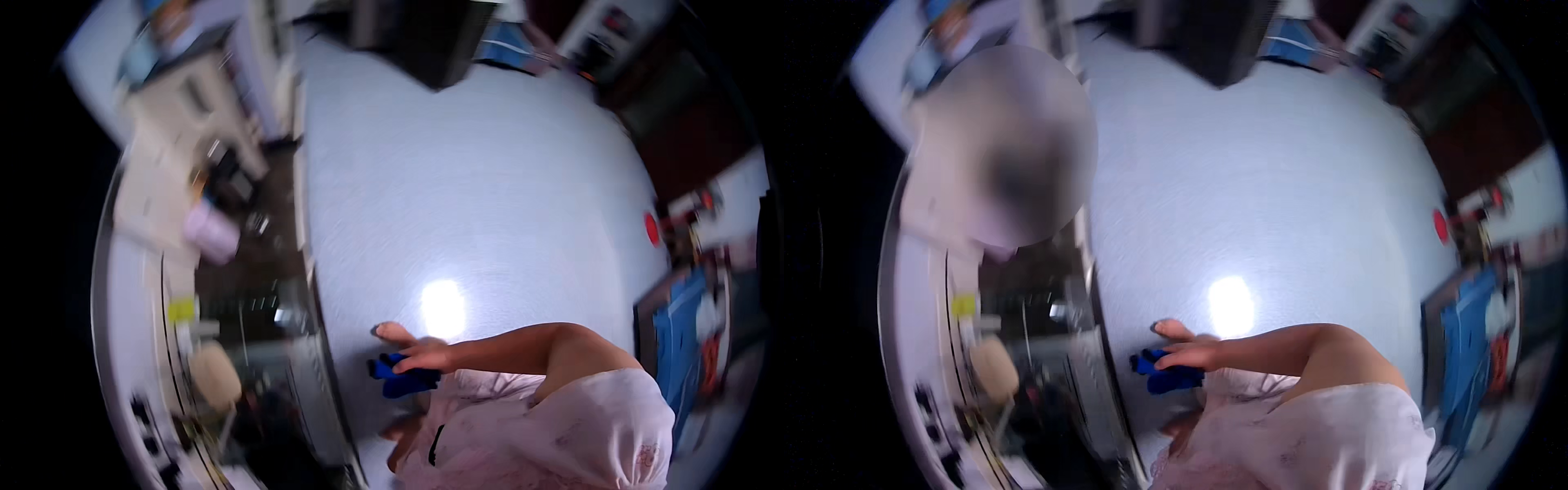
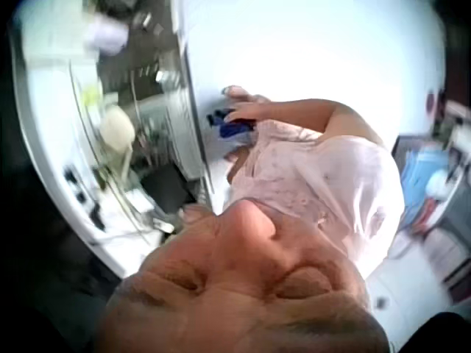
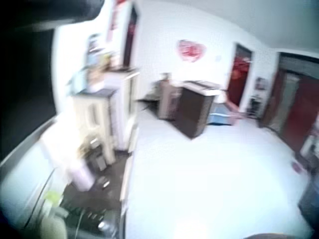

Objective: The person wipes a black electronic console and a white router with a blue cloth.

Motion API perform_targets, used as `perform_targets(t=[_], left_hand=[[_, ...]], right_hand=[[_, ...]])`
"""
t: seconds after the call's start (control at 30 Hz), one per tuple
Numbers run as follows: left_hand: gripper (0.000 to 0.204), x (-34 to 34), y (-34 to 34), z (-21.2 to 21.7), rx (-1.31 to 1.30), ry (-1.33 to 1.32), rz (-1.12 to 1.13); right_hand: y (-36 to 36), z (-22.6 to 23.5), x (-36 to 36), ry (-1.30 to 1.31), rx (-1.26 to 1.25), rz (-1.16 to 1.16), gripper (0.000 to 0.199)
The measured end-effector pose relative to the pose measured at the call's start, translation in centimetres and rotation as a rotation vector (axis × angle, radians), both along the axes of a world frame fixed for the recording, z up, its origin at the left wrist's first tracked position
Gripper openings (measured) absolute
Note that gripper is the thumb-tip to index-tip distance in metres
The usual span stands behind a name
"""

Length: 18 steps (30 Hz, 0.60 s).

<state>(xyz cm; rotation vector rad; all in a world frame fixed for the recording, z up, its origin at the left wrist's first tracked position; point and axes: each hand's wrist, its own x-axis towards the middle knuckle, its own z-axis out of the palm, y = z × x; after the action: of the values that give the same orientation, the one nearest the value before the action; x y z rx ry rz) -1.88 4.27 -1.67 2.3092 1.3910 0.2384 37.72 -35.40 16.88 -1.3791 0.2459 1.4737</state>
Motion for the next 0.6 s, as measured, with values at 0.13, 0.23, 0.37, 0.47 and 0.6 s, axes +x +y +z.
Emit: perform_targets(t=[0.13, 0.23, 0.37, 0.47, 0.6], left_hand=[[0.05, 16.8, -7.1, 4.0, -0.653, 0.34, -0.336], [0.054, 28.6, -12.3, 7.9, -0.855, 0.498, -0.593], [0.058, 44.8, -19.8, 13.7, -0.832, 0.654, -0.909], [0.062, 54.4, -29.2, 17.0, -0.837, 0.702, -1.077], [0.046, 58.6, -45.7, 25.6, -1.003, 0.422, -1.298]], right_hand=[[-14.3, 10.2, 0.2, 0.045, 0.349, -0.576, 0.069], [-22.5, 12.0, -1.3, 0.066, 0.507, -0.988, 0.07], [-25.9, 13.1, 0.2, 0.06, 0.493, -1.366, 0.061], [-33.5, 17.4, -1.6, -0.065, 0.65, -1.536, 0.058], [-36.2, 17.4, -3.4, -0.22, 0.693, -1.757, 0.056]])
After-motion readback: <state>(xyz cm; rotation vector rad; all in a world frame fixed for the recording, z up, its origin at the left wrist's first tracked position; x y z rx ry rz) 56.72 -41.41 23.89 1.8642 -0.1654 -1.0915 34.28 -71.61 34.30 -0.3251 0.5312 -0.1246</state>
